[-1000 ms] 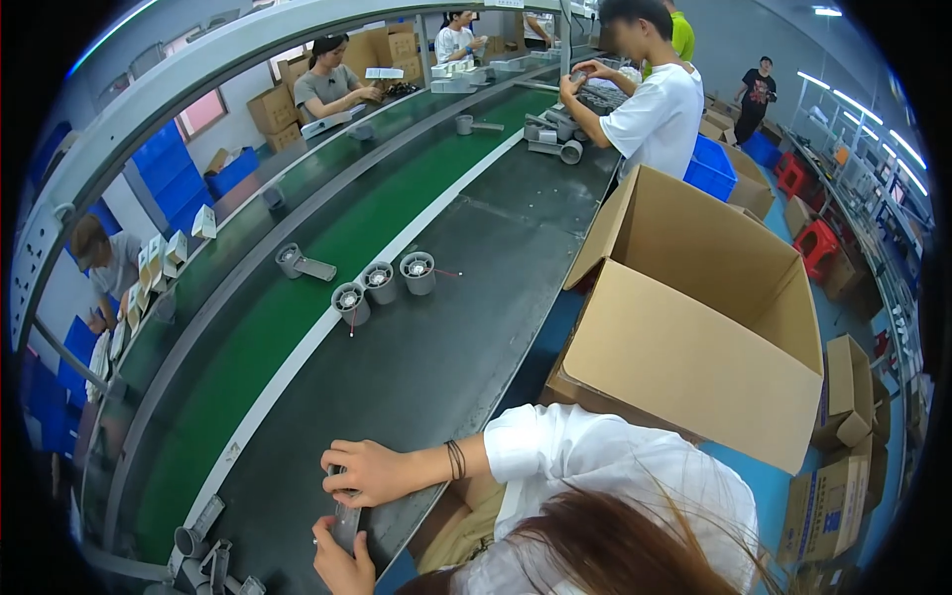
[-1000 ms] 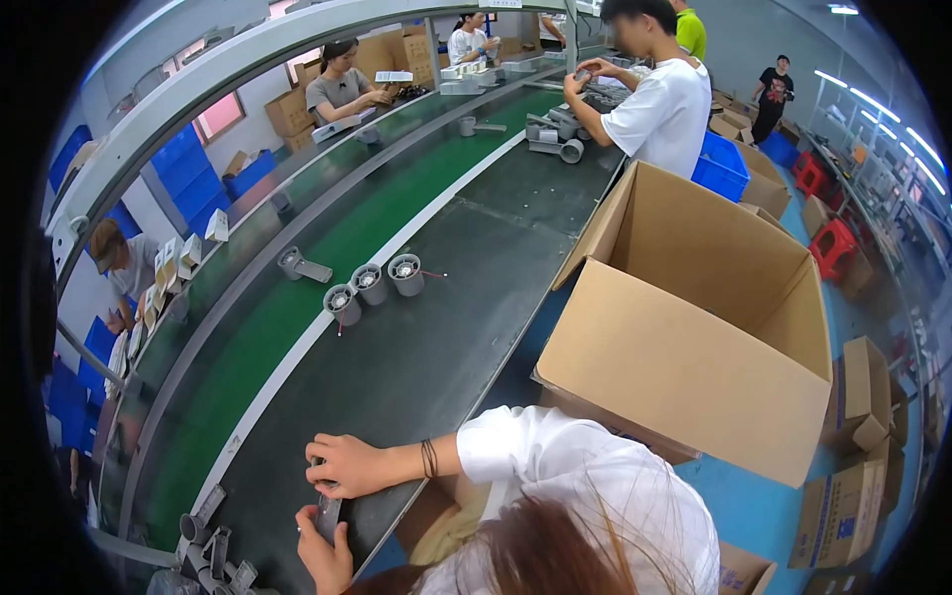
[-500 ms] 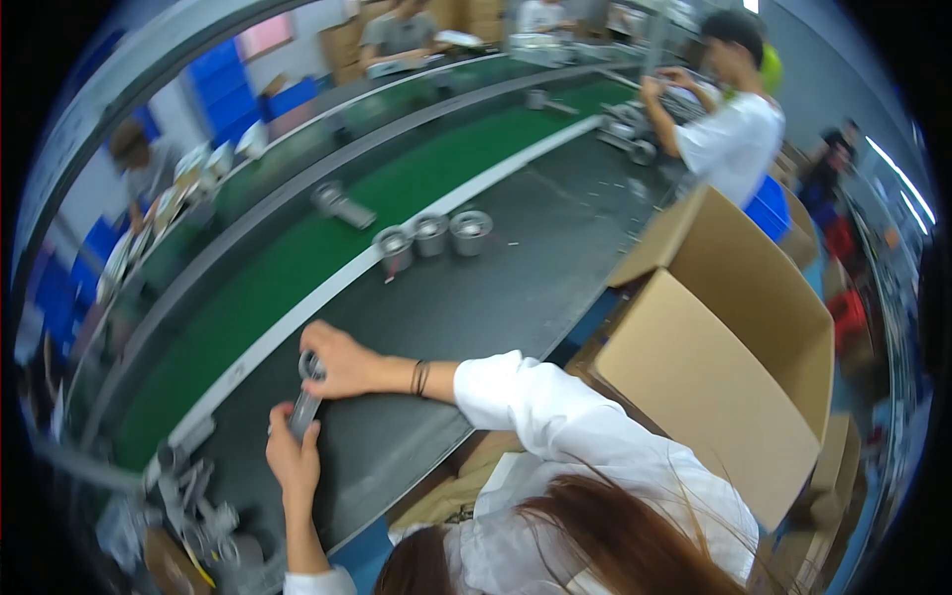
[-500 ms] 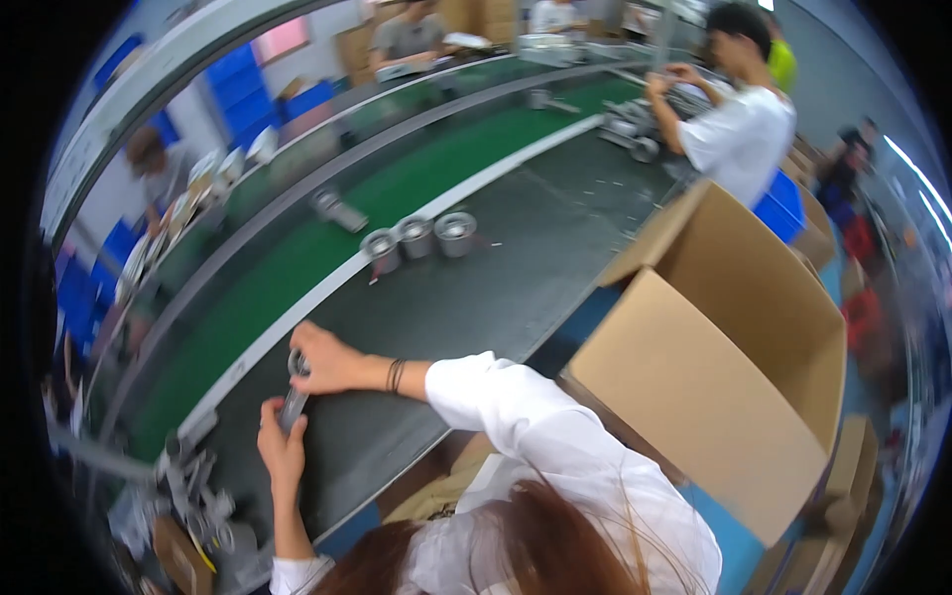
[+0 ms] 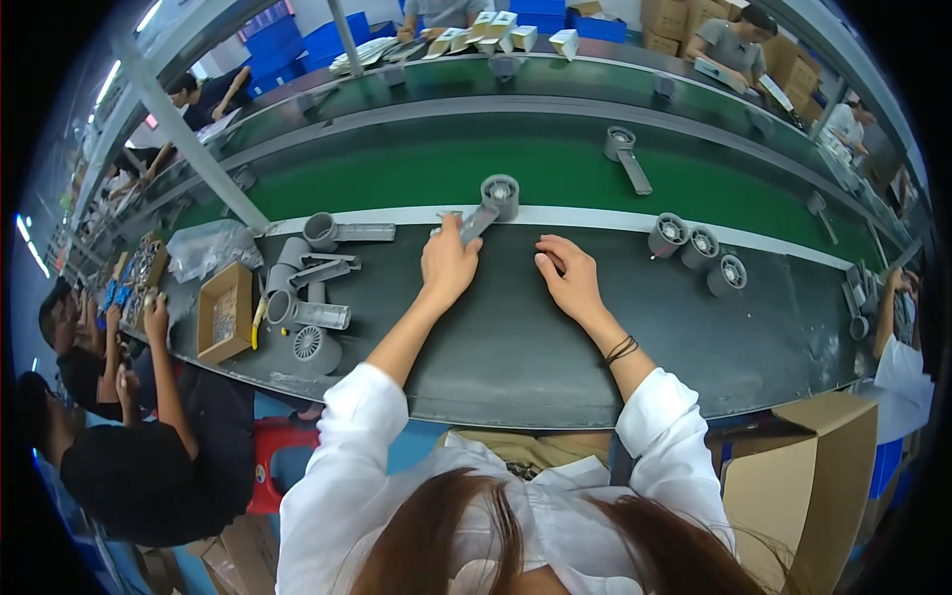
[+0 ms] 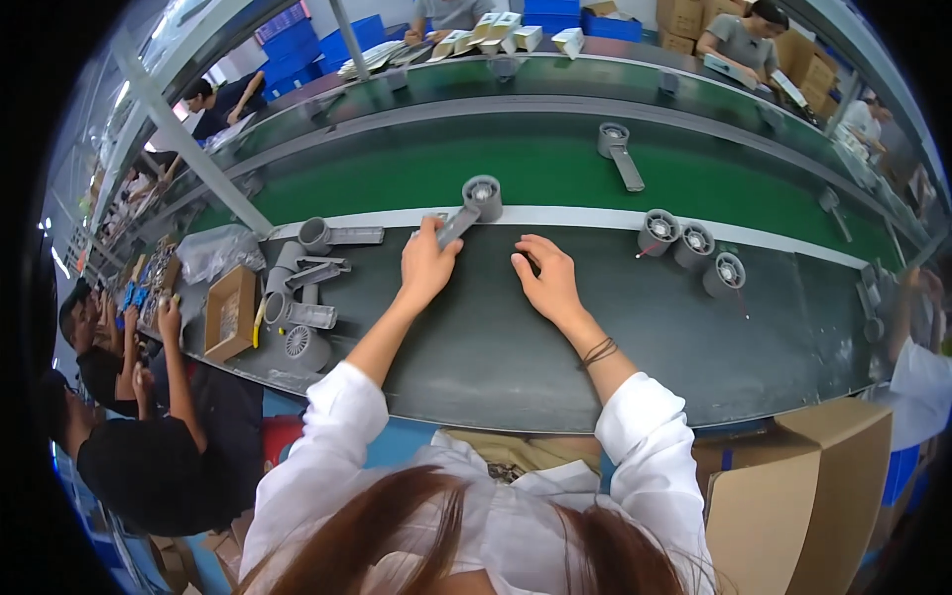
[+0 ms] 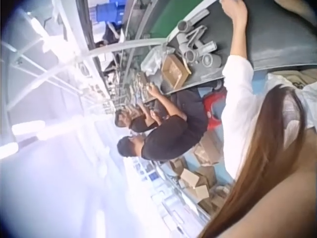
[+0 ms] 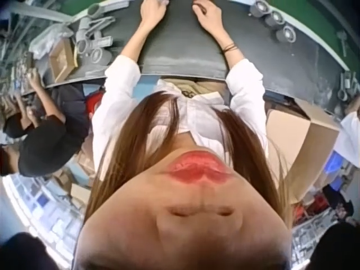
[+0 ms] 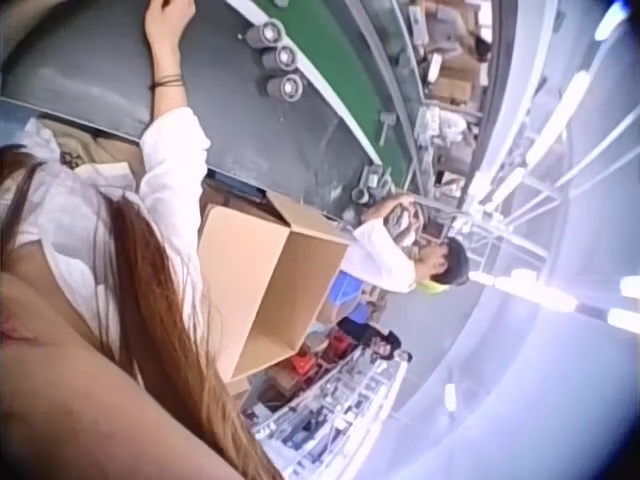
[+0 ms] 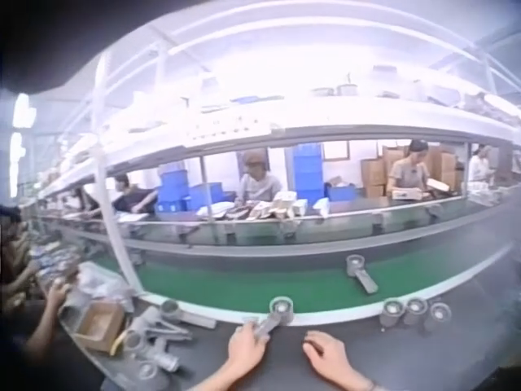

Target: The person assembles portable fans by hand, joining fan housings, fan motors, internal wires, and fan casings.

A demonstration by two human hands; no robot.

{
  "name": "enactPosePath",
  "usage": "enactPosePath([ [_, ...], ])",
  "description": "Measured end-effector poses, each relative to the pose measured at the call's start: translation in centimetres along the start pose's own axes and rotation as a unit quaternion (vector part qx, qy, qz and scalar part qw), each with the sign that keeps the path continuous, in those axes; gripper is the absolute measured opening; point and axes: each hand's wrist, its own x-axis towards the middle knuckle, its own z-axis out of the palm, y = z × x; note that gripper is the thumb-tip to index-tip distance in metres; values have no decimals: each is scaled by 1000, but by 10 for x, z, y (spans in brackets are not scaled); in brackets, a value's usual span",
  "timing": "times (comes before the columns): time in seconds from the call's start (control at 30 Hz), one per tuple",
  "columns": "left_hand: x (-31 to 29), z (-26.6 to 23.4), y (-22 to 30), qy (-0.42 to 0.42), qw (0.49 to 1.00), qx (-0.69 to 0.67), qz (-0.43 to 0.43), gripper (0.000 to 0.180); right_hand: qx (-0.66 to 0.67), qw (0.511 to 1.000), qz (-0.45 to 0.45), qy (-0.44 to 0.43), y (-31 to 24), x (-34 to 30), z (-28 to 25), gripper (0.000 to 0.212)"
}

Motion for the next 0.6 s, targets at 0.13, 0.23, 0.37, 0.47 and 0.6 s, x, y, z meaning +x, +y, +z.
enactPosePath([
  [0.13, 85, 44, -2, 89, 996, -9, 6, 36, -10, 1000, -12, 0, 7, -1, -14, 18],
  [0.23, 147, 69, -24, 104, 991, -19, -77, 41, 2, 1000, -14, -2, -3, -4, -14, 17],
  [0.37, 162, 81, -13, 166, 948, -154, -225, 79, -11, 1000, -8, -11, 10, -11, -5, 15],
  [0.47, 149, 72, 13, 149, 975, -67, -152, 94, -62, 998, -28, -2, 3, -16, -17, 17],
  [0.6, 99, 28, 35, 82, 990, -50, -100, 93, -83, 995, -45, -11, -6, -18, -19, 17],
])
